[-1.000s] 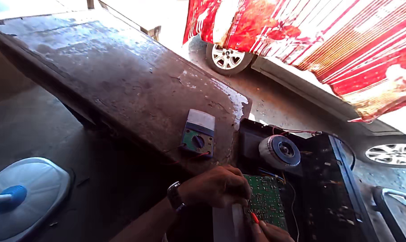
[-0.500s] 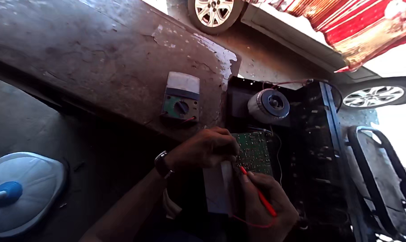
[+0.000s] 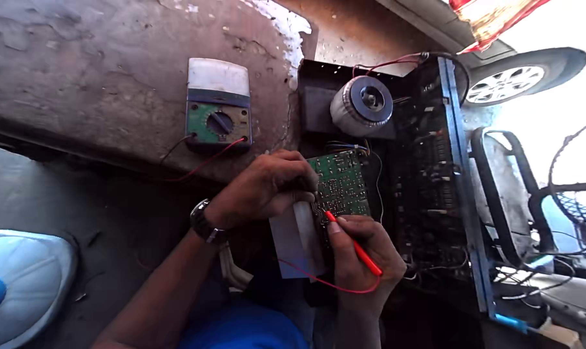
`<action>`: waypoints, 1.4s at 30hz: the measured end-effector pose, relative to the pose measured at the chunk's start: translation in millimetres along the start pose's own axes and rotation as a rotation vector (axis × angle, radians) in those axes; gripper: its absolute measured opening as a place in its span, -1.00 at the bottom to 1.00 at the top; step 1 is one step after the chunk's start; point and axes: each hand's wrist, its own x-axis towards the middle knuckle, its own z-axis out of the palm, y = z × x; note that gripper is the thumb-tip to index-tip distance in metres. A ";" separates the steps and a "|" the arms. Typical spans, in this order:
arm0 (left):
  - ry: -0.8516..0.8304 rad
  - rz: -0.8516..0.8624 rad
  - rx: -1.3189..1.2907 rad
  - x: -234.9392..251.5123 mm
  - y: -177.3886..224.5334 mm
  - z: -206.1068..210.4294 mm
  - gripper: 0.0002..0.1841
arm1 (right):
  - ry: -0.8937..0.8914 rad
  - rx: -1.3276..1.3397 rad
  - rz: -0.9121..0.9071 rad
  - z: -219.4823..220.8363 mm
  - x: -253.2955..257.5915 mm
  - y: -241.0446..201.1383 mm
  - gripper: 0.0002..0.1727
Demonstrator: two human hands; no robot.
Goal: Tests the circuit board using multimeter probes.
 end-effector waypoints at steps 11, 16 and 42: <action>0.018 0.032 -0.011 6.2 -6.9 1.1 -0.89 | -0.089 -0.077 -0.013 -0.3 3.0 -4.2 -0.98; 0.033 0.071 -0.006 7.6 -7.5 0.2 -0.90 | -0.087 -0.025 -0.029 0.5 3.3 -0.5 -0.97; 0.002 0.003 0.015 5.2 -5.3 4.9 -0.93 | 0.013 -0.021 -0.038 -1.7 0.8 1.8 -0.94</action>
